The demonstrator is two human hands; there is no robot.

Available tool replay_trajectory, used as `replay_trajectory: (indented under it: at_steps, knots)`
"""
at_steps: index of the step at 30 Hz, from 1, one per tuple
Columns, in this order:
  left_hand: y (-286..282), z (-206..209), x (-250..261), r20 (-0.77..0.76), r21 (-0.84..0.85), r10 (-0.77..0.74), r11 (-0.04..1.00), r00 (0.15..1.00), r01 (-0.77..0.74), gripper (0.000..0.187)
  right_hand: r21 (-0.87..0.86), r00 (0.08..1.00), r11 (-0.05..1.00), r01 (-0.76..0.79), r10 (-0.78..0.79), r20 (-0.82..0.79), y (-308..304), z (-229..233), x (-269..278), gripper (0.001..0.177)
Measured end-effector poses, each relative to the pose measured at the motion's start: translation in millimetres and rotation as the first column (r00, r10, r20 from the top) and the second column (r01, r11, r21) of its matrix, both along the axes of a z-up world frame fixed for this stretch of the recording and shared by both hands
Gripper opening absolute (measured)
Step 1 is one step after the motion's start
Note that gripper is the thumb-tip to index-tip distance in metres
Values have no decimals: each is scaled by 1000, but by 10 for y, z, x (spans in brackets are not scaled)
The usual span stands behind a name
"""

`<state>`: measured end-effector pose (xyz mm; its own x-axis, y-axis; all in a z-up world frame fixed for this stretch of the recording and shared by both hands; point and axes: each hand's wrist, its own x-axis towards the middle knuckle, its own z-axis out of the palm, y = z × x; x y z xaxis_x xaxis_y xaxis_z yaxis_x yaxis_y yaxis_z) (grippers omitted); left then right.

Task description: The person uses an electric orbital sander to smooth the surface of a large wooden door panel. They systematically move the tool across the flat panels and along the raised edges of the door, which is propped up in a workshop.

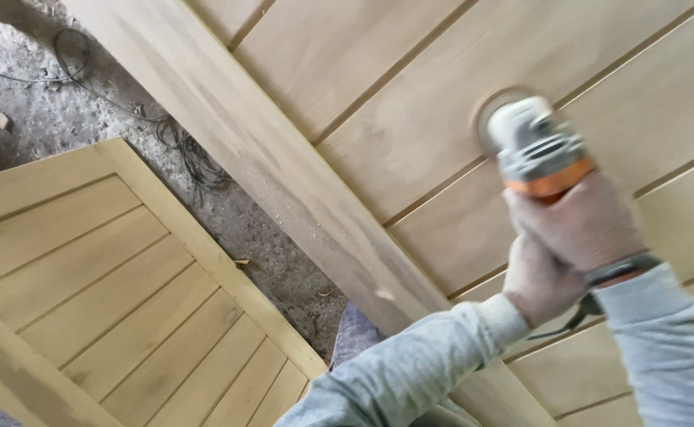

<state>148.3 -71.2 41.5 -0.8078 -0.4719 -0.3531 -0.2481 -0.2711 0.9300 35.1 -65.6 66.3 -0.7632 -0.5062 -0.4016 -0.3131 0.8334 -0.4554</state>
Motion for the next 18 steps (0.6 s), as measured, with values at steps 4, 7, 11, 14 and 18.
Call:
replay_trajectory:
  at_steps: [4, 7, 11, 14, 18]
  knots:
    - [-98, 39, 402, -38, 95, 163, 983, 986, -159, 52, 72, 993, 991, -117, 118, -15, -405, 229, 410, 60]
    - [-143, -147, 633, 11, 42, 174, 984, 985, -174, 54, 33, 960, 975, -220, 211, 184, -678, 271, 522, 55]
    - [34, -626, 871, 136, 921, 607, 213, 783, -325, 55, 76, 915, 929, -361, 338, 219, -896, 299, 631, 59]
    - [364, -972, 905, 205, 975, 650, -67, 732, -213, 49, 127, 888, 894, -429, 392, 238, -927, 311, 598, 60]
    - [706, -1101, 629, 229, 894, 684, -429, 693, 129, 58, 159, 882, 882, -443, 397, 254, -806, 296, 356, 63]
